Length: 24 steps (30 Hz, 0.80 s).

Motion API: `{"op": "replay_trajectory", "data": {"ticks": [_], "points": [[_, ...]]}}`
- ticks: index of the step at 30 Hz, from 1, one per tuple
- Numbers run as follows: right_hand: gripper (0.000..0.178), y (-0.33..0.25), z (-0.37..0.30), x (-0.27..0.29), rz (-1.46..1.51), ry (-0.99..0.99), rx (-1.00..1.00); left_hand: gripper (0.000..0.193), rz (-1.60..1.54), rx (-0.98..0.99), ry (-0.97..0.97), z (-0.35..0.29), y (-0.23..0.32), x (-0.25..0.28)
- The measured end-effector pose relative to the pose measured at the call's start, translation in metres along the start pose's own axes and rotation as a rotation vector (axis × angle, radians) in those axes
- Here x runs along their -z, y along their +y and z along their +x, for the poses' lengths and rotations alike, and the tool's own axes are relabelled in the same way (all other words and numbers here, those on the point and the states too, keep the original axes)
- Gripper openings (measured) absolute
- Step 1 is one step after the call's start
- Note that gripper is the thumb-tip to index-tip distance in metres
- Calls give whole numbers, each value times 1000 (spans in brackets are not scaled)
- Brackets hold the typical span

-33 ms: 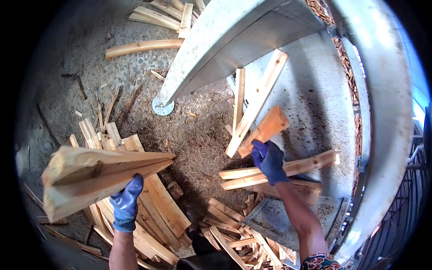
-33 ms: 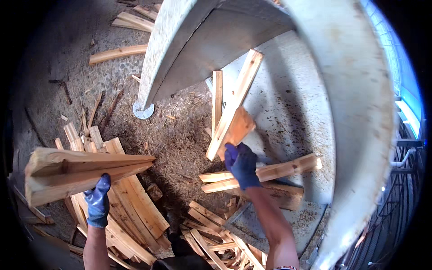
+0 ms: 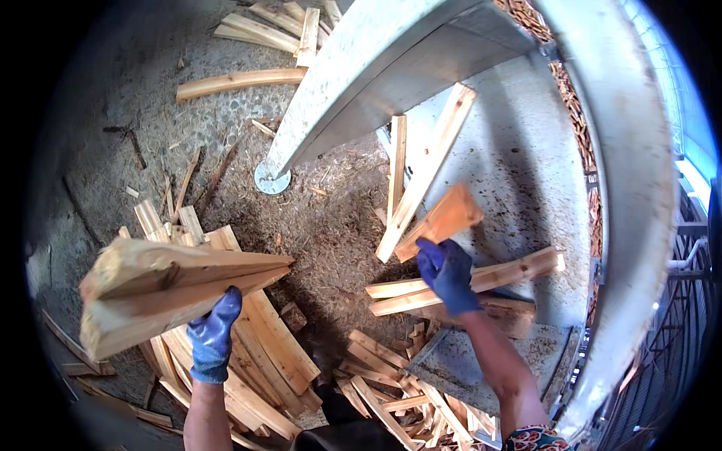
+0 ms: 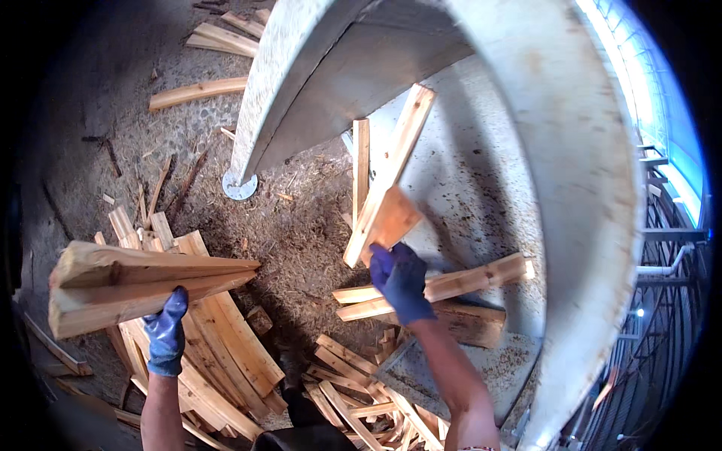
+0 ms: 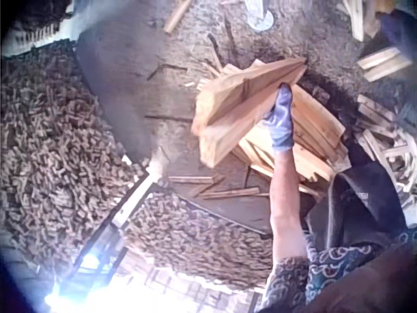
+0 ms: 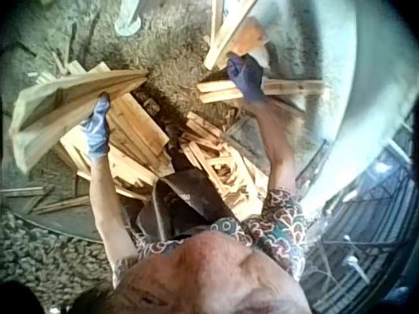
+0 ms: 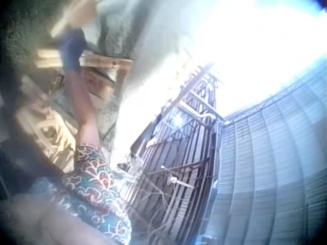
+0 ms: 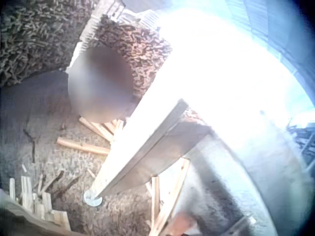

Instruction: The person sorts and stacks wooden planks in a workshop. They pick up pieces from a pile on the floor and arrange them into a neat stack on a metal surface.

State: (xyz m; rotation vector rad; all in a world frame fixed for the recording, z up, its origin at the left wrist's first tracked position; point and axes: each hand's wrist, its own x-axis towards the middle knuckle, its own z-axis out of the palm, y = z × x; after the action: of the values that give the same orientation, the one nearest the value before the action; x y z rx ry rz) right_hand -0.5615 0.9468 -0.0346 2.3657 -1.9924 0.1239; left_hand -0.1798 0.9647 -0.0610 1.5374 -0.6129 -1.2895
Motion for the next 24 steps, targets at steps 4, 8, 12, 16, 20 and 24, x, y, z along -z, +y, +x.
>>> {"op": "replay_trajectory", "data": {"ticks": [4,8,12,16,20,24], "points": [[32,-73,-35,72,304,-169,1,43,-80,-39,-63,15,-9,10],[32,-139,-83,107,1394,-266,-713,45,-84,-72,-31,27,26,38],[27,-189,-101,147,553,-164,103,45,50,-98,63,29,86,83],[30,-228,-107,187,823,-150,-91,28,939,-697,191,35,99,136],[29,-272,-140,162,1358,-230,-456,28,861,-642,110,20,130,138],[26,-334,-155,40,1624,-222,-388,40,766,-455,136,7,145,135]]}}
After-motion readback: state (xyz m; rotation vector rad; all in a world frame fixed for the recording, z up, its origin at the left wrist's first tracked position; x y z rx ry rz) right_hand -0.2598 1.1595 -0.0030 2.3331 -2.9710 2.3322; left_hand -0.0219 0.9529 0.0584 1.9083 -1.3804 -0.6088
